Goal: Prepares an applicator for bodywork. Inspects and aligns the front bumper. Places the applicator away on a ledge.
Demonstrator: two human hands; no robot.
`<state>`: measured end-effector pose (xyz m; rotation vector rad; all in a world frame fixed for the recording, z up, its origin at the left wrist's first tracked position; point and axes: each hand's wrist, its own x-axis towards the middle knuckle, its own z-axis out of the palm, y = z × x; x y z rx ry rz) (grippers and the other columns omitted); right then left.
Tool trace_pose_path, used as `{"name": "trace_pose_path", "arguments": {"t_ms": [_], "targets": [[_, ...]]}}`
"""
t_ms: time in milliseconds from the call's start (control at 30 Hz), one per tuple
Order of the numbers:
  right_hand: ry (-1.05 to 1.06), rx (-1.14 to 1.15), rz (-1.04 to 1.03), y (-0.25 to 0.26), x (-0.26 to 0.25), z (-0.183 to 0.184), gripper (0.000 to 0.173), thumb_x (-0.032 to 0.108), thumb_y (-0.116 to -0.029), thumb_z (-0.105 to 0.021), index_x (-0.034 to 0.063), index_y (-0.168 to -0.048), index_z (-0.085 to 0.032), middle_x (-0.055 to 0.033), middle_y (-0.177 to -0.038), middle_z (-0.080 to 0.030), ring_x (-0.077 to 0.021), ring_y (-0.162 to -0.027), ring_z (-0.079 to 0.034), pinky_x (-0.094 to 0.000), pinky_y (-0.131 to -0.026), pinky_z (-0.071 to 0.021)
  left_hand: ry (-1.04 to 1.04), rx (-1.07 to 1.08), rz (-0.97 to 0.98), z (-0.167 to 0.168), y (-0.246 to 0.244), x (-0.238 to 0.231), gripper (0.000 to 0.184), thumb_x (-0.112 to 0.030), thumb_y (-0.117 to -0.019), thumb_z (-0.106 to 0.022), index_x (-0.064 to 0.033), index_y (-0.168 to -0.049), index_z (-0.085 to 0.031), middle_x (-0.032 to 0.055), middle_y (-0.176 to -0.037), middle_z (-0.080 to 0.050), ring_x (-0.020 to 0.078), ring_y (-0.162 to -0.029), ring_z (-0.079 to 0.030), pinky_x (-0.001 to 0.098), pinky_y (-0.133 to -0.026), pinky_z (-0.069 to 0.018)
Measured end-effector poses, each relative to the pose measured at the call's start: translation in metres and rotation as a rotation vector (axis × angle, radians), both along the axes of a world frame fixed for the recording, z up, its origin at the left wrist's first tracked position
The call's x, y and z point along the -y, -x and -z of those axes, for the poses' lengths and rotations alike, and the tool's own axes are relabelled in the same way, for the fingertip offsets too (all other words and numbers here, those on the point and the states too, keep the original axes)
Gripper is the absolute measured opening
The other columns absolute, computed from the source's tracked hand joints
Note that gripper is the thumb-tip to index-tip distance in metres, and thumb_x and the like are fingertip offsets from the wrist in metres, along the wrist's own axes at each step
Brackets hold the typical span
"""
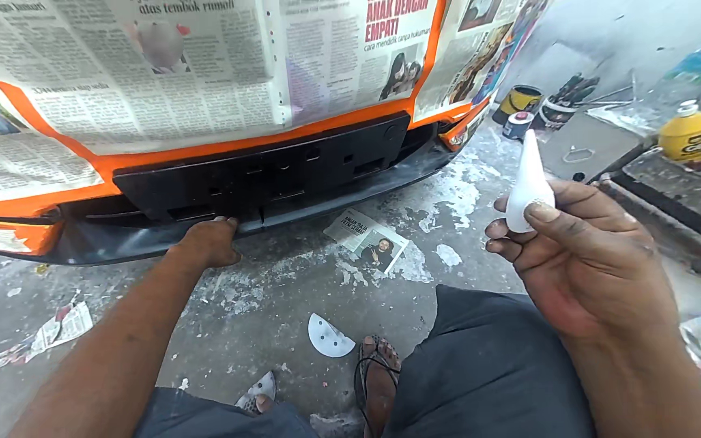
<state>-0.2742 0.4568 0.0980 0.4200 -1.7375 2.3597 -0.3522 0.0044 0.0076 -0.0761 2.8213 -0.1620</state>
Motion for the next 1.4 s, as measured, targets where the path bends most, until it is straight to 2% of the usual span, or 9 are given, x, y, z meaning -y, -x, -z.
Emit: {"name": "trace_pose_path", "arguments": {"t_ms": [433,600,800,1033,1267,1400], "targets": [[0.012,0.011,0.029,-0.0007,0.0025,0.0001,0.020,0.005,-0.1013,-0.054,0.0063,-0.119,-0.064,-0.0130,-0.109,-0.069,-0.0190,-0.082,-0.072,-0.0332,-0.070,-0.0644,0.016,0.021,0.002,-0.0008,0.0030,0.0017,0.078,-0.045,-0.0820,-0.080,-0.0049,-0.143,-0.053,0.0198,-0.139,-0.058,0.0386,-0.118,-0.063,0.0596,-0.095,-0.0526],[0.014,0.007,0.028,-0.0014,0.0030,-0.0001,0.020,0.005,-0.1011,-0.054,0.0060,-0.118,-0.064,-0.0133,-0.109,-0.069,-0.0191,-0.082,-0.072,-0.0331,-0.069,-0.0643,0.016,0.030,-0.007,-0.0010,0.0029,0.0006,0.081,-0.046,-0.0820,-0.080,-0.0055,-0.146,-0.050,0.0194,-0.141,-0.056,0.0382,-0.119,-0.063,0.0594,-0.096,-0.0520],[0.005,0.007,0.031,-0.0017,0.0025,0.0001,0.020,0.006,-0.1013,-0.054,0.0061,-0.119,-0.065,-0.0133,-0.109,-0.069,-0.0190,-0.081,-0.072,-0.0329,-0.070,-0.0643,0.003,0.028,-0.010,-0.0035,0.0010,0.0001,0.078,-0.044,-0.0815,-0.081,-0.0054,-0.143,-0.053,0.0200,-0.140,-0.057,0.0389,-0.118,-0.063,0.0604,-0.096,-0.0518],[-0.015,0.011,0.038,-0.0025,0.0027,-0.0003,0.020,0.006,-0.1018,-0.053,0.0071,-0.119,-0.064,-0.0118,-0.109,-0.069,-0.0179,-0.081,-0.072,-0.0319,-0.069,-0.0641,0.014,0.012,0.003,0.0009,0.0006,0.0030,0.081,-0.042,-0.0817,-0.082,-0.0050,-0.146,-0.050,0.0199,-0.142,-0.055,0.0396,-0.119,-0.063,0.0602,-0.097,-0.0519],[-0.005,0.009,0.026,-0.0015,0.0034,-0.0002,0.020,0.006,-0.1022,-0.053,0.0067,-0.119,-0.064,-0.0125,-0.109,-0.069,-0.0191,-0.082,-0.072,-0.0326,-0.070,-0.0643,0.030,-0.026,0.014,0.0047,-0.0039,0.0059,0.079,-0.035,-0.0835,-0.080,-0.0069,-0.150,-0.047,0.0193,-0.144,-0.055,0.0397,-0.115,-0.065,0.0606,-0.092,-0.0536],[-0.005,0.011,0.017,-0.0006,0.0036,0.0000,0.020,0.006,-0.1025,-0.052,0.0068,-0.119,-0.064,-0.0122,-0.109,-0.069,-0.0188,-0.082,-0.072,-0.0324,-0.070,-0.0642,0.051,-0.029,0.014,0.0060,-0.0056,0.0078,0.077,-0.034,-0.0836,-0.080,-0.0070,-0.148,-0.048,0.0194,-0.144,-0.054,0.0400,-0.112,-0.066,0.0602,-0.090,-0.0550]]}}
